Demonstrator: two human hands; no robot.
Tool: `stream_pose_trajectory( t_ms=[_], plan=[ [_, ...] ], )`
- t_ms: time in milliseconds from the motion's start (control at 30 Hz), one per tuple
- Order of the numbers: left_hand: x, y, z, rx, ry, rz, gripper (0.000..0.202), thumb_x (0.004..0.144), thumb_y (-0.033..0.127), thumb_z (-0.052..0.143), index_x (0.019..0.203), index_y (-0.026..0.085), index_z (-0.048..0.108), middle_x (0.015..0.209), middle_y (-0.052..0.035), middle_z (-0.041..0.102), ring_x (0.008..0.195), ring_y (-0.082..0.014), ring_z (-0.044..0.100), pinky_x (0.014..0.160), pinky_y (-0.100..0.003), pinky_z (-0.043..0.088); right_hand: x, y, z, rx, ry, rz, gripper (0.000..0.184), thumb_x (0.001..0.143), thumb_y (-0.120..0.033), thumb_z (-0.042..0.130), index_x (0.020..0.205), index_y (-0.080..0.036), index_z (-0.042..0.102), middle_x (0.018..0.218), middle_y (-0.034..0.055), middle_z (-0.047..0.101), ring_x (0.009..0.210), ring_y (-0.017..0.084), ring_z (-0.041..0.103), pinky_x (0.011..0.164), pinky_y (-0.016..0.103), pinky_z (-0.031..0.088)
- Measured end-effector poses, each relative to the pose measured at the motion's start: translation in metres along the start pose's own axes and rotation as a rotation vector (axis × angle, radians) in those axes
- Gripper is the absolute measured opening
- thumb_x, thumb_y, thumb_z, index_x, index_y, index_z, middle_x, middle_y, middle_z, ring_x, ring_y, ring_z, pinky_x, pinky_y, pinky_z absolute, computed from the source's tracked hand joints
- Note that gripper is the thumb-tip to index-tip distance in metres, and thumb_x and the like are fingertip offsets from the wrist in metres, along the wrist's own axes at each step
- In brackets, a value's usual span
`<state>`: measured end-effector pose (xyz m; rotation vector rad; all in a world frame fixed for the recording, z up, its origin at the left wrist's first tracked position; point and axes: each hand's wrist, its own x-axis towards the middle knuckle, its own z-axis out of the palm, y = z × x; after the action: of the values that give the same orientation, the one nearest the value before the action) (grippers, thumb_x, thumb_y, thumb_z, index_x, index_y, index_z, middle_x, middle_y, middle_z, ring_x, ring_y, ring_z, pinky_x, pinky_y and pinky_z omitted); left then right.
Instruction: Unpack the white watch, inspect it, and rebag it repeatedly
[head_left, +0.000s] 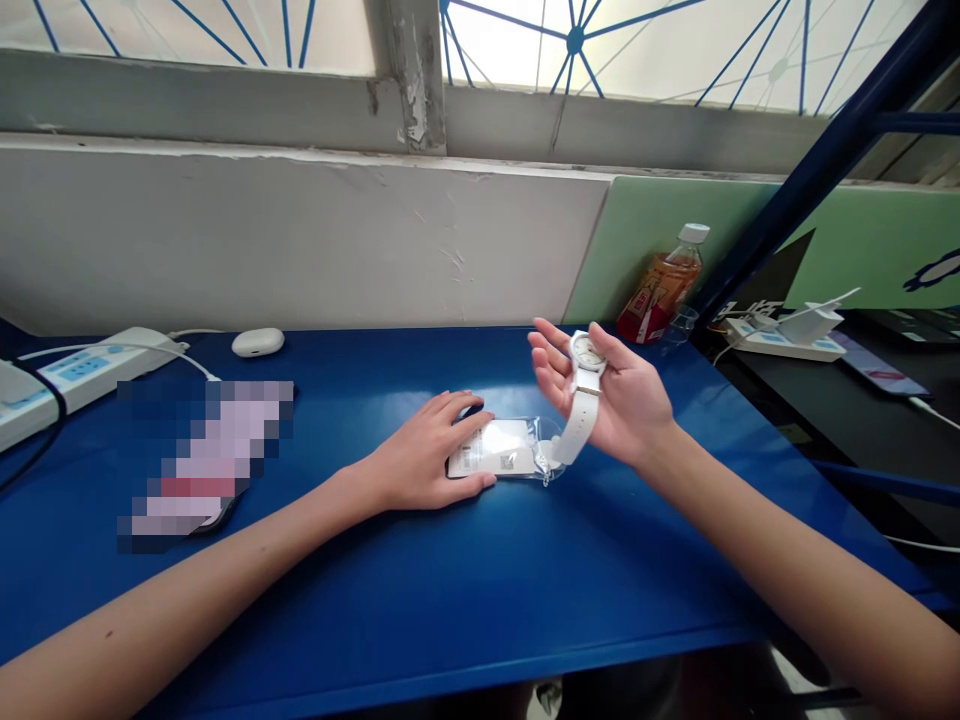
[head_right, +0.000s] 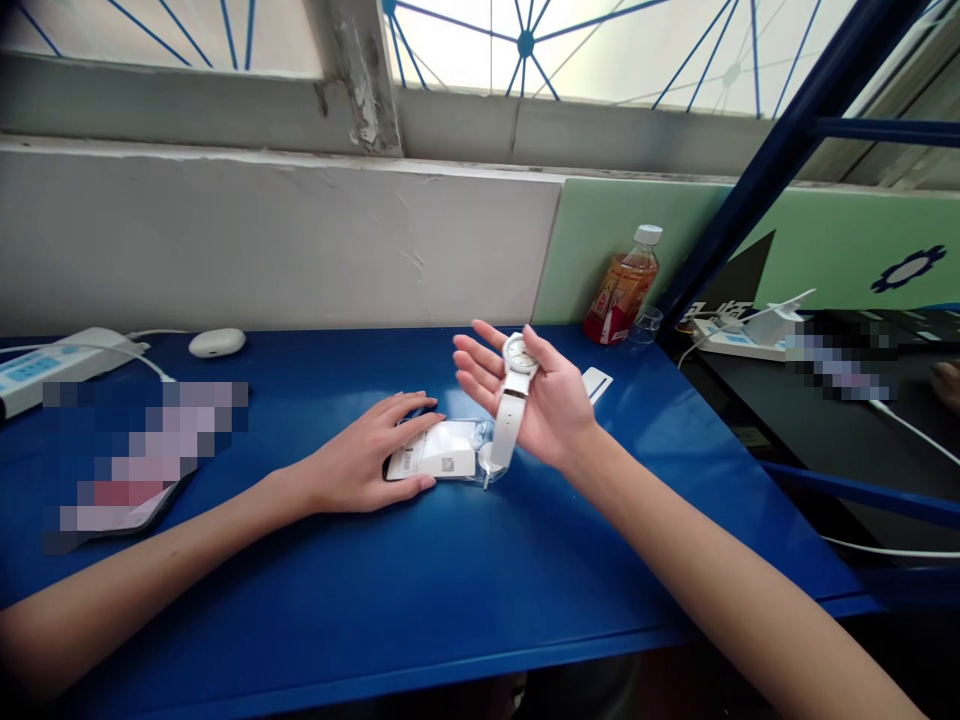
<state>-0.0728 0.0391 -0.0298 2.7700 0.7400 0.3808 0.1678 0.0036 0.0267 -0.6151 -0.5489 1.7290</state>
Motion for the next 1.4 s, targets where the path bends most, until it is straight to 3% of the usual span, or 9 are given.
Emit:
stream_pose_trajectory(
  t_ms=[167,300,433,600,733,800,967,1200,1400],
  plan=[
    [0.001,0.0,-0.001,-0.026,0.016,0.015,0.069,0.086,0.057,0.063,0.141,0.018,0.049,0.146,-0.0196,0.046,0.137,-0.0397,0.04,0.113,-0.06,0.031,0.02,0.019,0.027,0.004,-0.108,0.068,0.048,0.104,-0.047,0.025,0.123,-0.021,0.061,0.108,0.0067,0.074,0.094,0.016,0.071,0.088,0.032,0.057],
    [0.003,-0.001,-0.004,-0.077,-0.012,0.054,0.079,0.087,0.062,0.062,0.149,0.02,0.038,0.151,-0.0182,0.042,0.139,-0.039,0.037,0.114,-0.059,0.03,0.032,0.03,0.03,0.049,-0.182,0.113,0.055,0.104,-0.052,0.02,0.121,-0.021,0.062,0.096,0.0044,0.076,0.084,0.015,0.072,0.082,0.029,0.058],
    [0.004,0.004,-0.011,-0.17,0.059,0.07,0.054,0.098,0.046,0.051,0.144,0.02,0.044,0.149,-0.0156,0.045,0.136,-0.0343,0.042,0.112,-0.052,0.036,0.034,0.034,0.021,0.055,-0.238,0.114,0.059,0.103,-0.056,0.019,0.122,-0.02,0.062,0.095,0.005,0.076,0.083,0.016,0.071,0.081,0.028,0.057],
    [0.006,0.029,-0.023,-0.311,0.112,0.157,0.03,0.096,0.035,0.056,0.12,0.018,0.062,0.126,-0.011,0.064,0.123,-0.0289,0.054,0.11,-0.046,0.038,0.036,0.036,0.005,0.021,-0.228,0.061,0.061,0.101,-0.059,0.019,0.122,-0.022,0.063,0.094,0.0043,0.076,0.081,0.015,0.07,0.077,0.028,0.057],
    [0.015,0.056,-0.021,-0.607,0.115,-0.03,0.022,0.094,0.033,0.058,0.107,0.018,0.065,0.106,-0.0085,0.07,0.098,-0.0243,0.065,0.09,-0.038,0.05,0.039,0.038,-0.002,-0.043,-0.199,-0.016,0.061,0.101,-0.062,0.018,0.121,-0.026,0.064,0.094,0.003,0.075,0.079,0.015,0.069,0.074,0.027,0.056],
    [0.022,0.067,-0.016,-0.945,0.115,-0.208,0.022,0.093,0.036,0.06,0.1,0.016,0.065,0.097,-0.0087,0.071,0.087,-0.0223,0.068,0.08,-0.035,0.053,0.039,0.038,-0.003,-0.063,-0.196,-0.042,0.06,0.1,-0.063,0.019,0.125,-0.029,0.062,0.095,0.0021,0.074,0.079,0.014,0.069,0.073,0.026,0.056],
    [0.035,0.076,-0.004,-1.659,-0.052,-0.417,0.036,0.092,0.046,0.064,0.104,0.012,0.064,0.091,-0.0117,0.073,0.082,-0.0231,0.072,0.084,-0.04,0.054,0.037,0.038,-0.002,-0.152,-0.168,-0.057,0.057,0.1,-0.064,0.022,0.133,-0.033,0.056,0.098,0.0014,0.074,0.077,0.015,0.068,0.07,0.026,0.055],
    [0.034,0.069,0.001,-1.799,-0.131,-0.402,0.038,0.102,0.041,0.046,0.114,0.01,0.064,0.091,-0.0127,0.072,0.068,-0.0178,0.07,0.07,-0.032,0.055,0.037,0.04,-0.003,-0.21,-0.261,-0.001,0.058,0.099,-0.063,0.03,0.124,-0.024,0.064,0.1,0.0047,0.075,0.08,0.015,0.068,0.074,0.026,0.055],
    [0.032,0.07,0.008,-1.839,-0.062,-0.39,0.031,0.101,0.039,0.053,0.107,0.011,0.065,0.089,-0.0113,0.072,0.072,-0.0187,0.071,0.074,-0.034,0.057,0.032,0.033,0.003,-0.252,-0.293,0.111,0.061,0.1,-0.057,0.027,0.119,-0.014,0.067,0.11,0.0128,0.075,0.094,0.021,0.071,0.085,0.034,0.056]
  ],
)
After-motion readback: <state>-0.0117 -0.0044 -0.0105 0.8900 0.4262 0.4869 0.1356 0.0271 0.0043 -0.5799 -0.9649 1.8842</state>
